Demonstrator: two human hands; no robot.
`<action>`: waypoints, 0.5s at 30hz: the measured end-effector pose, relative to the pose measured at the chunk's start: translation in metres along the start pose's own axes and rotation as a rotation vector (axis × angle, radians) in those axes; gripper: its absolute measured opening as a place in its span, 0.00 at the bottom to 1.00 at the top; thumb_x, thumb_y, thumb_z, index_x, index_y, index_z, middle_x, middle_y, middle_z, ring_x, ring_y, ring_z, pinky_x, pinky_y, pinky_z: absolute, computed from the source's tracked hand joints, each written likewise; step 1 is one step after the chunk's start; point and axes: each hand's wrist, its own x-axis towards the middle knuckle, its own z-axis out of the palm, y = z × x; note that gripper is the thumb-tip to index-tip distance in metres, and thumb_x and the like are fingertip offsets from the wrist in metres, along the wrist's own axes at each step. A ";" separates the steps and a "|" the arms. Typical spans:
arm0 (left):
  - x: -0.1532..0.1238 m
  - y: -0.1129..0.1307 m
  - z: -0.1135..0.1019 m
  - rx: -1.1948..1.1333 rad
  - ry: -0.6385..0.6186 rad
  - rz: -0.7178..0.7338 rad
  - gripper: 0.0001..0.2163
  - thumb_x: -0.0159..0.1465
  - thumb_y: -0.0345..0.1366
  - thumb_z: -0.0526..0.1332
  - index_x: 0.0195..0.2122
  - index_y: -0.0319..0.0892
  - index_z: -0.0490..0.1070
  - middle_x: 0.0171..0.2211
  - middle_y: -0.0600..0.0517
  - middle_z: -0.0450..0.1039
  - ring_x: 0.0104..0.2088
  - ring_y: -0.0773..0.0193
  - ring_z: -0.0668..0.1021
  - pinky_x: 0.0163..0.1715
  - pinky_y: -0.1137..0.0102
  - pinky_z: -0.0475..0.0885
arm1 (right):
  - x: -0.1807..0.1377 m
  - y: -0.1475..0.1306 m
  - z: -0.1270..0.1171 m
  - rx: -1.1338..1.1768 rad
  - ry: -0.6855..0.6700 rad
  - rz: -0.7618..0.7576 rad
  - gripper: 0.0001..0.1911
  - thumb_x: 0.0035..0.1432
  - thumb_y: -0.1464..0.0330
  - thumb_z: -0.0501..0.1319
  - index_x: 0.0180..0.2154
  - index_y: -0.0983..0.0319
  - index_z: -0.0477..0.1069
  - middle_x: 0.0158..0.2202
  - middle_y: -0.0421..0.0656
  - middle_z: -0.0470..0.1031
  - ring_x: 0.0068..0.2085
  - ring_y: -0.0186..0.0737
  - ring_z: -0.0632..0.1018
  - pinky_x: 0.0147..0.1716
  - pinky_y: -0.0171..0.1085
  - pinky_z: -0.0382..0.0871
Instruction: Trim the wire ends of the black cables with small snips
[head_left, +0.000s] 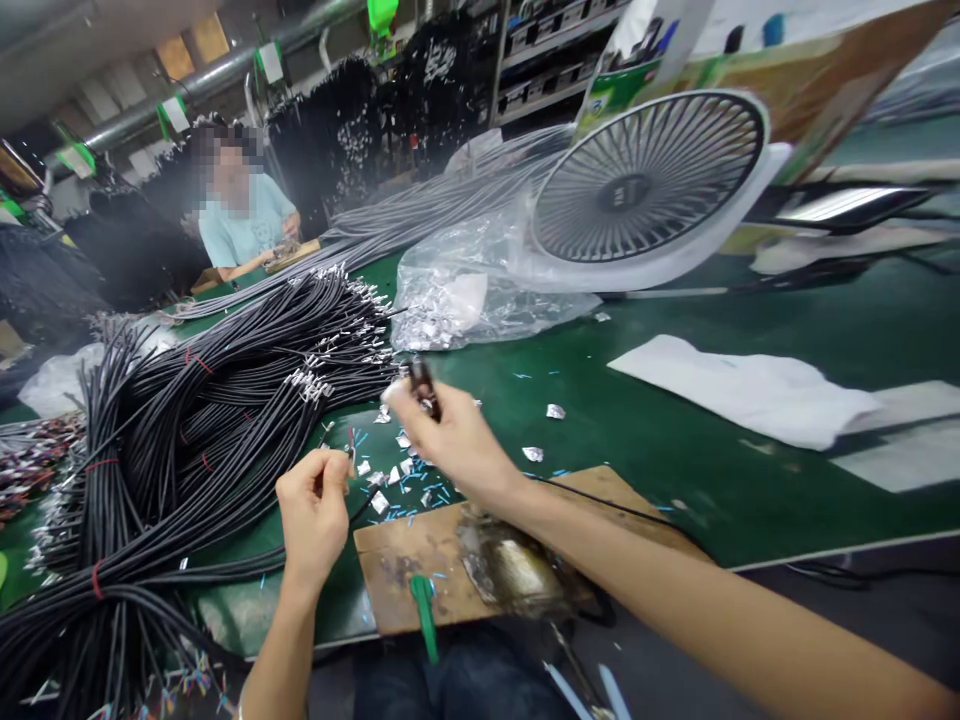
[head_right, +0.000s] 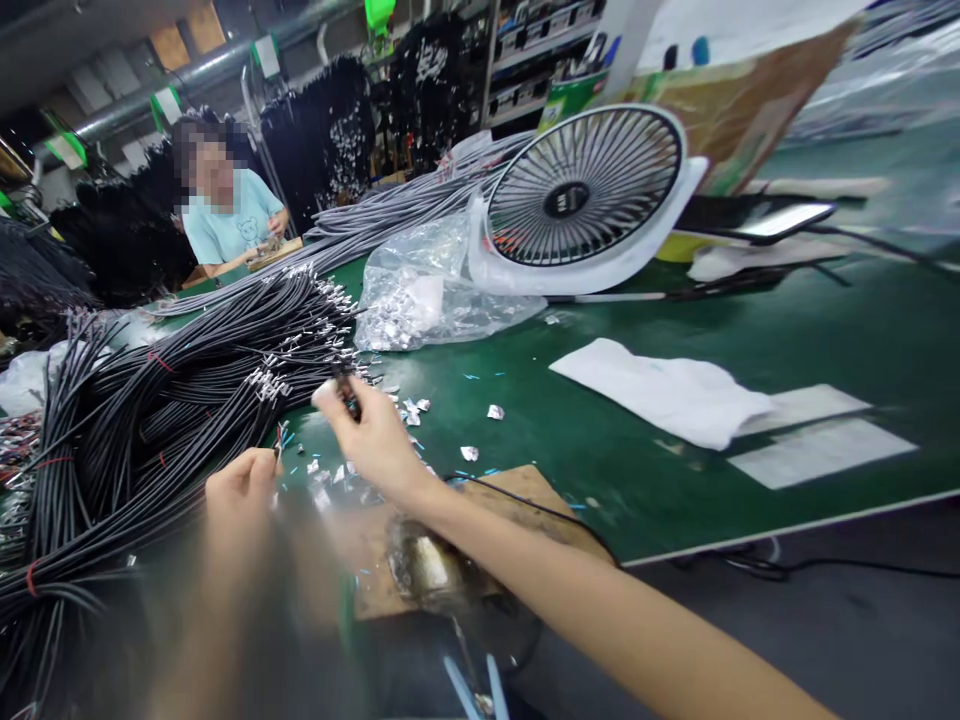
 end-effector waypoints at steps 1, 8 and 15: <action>0.000 0.000 -0.001 0.003 -0.002 0.003 0.14 0.61 0.37 0.54 0.19 0.40 0.66 0.16 0.57 0.61 0.18 0.72 0.63 0.19 0.76 0.58 | -0.001 -0.003 0.001 -0.027 -0.062 -0.011 0.19 0.51 0.54 0.60 0.23 0.61 0.59 0.20 0.35 0.57 0.23 0.31 0.59 0.23 0.33 0.53; 0.001 0.006 -0.002 0.063 -0.001 0.035 0.11 0.60 0.35 0.56 0.21 0.40 0.68 0.17 0.57 0.62 0.19 0.71 0.64 0.18 0.77 0.57 | -0.003 -0.012 0.005 -0.118 -0.207 0.041 0.10 0.51 0.67 0.61 0.23 0.63 0.62 0.20 0.34 0.59 0.23 0.28 0.60 0.23 0.31 0.54; 0.001 0.007 -0.001 0.107 0.012 0.005 0.11 0.60 0.36 0.56 0.21 0.40 0.70 0.16 0.57 0.63 0.19 0.71 0.65 0.18 0.77 0.59 | -0.001 -0.014 0.002 -0.194 -0.251 0.046 0.12 0.50 0.71 0.63 0.22 0.63 0.61 0.19 0.32 0.59 0.23 0.28 0.60 0.23 0.30 0.54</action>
